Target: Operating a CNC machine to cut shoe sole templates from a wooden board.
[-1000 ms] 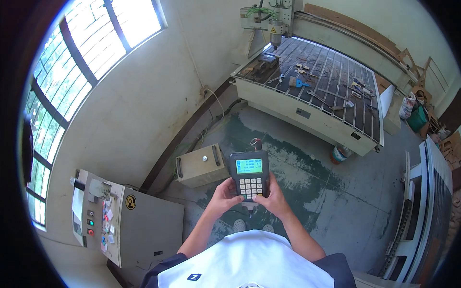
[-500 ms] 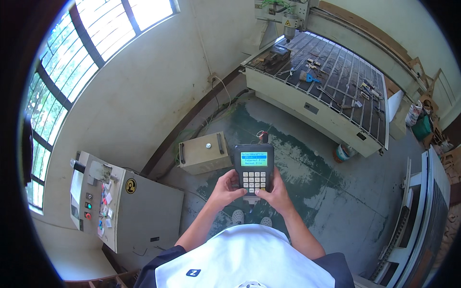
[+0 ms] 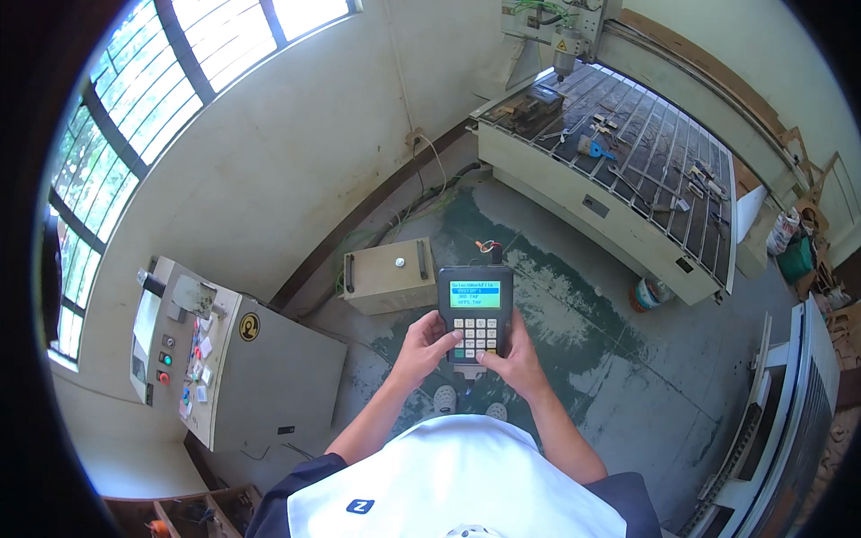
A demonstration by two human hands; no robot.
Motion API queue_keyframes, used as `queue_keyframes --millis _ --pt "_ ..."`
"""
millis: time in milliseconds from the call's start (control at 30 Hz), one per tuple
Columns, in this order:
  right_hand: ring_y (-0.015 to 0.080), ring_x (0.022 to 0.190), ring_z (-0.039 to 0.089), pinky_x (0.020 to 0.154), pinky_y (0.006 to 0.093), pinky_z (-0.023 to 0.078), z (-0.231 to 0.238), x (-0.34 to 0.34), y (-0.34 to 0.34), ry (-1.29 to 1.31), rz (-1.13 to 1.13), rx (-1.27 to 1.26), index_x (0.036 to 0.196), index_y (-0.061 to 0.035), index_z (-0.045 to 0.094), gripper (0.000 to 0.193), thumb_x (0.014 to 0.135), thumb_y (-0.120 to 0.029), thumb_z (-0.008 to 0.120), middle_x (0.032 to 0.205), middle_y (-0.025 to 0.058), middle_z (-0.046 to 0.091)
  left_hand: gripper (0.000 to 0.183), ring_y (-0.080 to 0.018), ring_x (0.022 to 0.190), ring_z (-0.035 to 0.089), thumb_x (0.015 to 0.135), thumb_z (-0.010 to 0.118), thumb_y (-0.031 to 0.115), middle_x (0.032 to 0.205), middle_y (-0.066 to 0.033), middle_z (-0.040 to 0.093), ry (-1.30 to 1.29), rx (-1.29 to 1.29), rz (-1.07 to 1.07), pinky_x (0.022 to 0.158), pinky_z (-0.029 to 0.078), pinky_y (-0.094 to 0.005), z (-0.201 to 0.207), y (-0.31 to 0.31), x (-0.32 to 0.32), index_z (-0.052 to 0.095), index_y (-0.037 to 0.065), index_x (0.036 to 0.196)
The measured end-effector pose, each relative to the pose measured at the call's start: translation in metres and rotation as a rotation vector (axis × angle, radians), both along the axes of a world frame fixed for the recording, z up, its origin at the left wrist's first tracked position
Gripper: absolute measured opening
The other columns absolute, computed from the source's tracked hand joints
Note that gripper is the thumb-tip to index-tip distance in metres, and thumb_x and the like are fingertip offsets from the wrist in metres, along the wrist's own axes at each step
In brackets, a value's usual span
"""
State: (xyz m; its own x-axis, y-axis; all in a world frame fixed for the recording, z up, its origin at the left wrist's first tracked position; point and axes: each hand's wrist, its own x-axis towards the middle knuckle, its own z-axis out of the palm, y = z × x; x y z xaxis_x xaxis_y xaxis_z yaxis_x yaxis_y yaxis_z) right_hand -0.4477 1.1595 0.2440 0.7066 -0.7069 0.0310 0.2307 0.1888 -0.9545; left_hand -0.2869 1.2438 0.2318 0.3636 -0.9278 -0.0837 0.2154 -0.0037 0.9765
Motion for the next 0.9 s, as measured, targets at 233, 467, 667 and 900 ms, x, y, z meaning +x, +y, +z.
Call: queue_keyframes --millis 233,467,667,900 --pt "0.0175 0.11 0.055 0.096 0.034 0.046 0.0 0.003 0.003 0.02 0.029 -0.011 0.137 -0.003 0.029 0.074 0.072 0.011 0.061 0.119 0.0113 0.053 0.019 -0.0091 0.082 0.06 0.085 0.066 0.007 0.087 -0.0054 0.065 -0.03 0.003 0.066 0.075 0.048 -0.0245 -0.002 0.006 0.0 0.056 -0.003 0.098" --pt "0.0171 0.11 0.055 0.095 0.0337 0.047 -0.002 0.003 0.004 0.03 0.037 -0.012 0.139 -0.0028 0.028 0.076 0.072 0.01 0.061 0.119 0.0112 0.053 0.018 -0.0081 0.079 0.058 0.084 0.066 0.007 0.084 -0.0045 0.064 -0.048 -0.003 0.11 0.073 0.047 -0.0241 -0.004 0.008 -0.004 0.057 -0.003 0.096" --pt "0.017 0.108 0.056 0.092 0.0328 0.048 -0.001 0.001 0.005 0.014 0.042 -0.006 0.138 -0.0029 0.027 0.076 0.072 0.011 0.061 0.118 0.0114 0.053 0.02 -0.0086 0.079 0.059 0.084 0.066 0.007 0.085 -0.0049 0.065 -0.06 0.011 0.107 0.074 0.048 -0.0249 -0.002 0.01 -0.006 0.058 -0.003 0.099" --pt "0.0169 0.107 0.057 0.091 0.0327 0.049 0.0 -0.001 0.006 0.03 0.048 0.007 0.137 -0.0033 0.028 0.073 0.073 0.011 0.06 0.115 0.0111 0.054 0.021 -0.0091 0.08 0.06 0.084 0.066 0.008 0.086 -0.0057 0.065 -0.038 -0.03 0.091 0.075 0.048 -0.0256 0.001 0.012 -0.01 0.058 -0.003 0.1"
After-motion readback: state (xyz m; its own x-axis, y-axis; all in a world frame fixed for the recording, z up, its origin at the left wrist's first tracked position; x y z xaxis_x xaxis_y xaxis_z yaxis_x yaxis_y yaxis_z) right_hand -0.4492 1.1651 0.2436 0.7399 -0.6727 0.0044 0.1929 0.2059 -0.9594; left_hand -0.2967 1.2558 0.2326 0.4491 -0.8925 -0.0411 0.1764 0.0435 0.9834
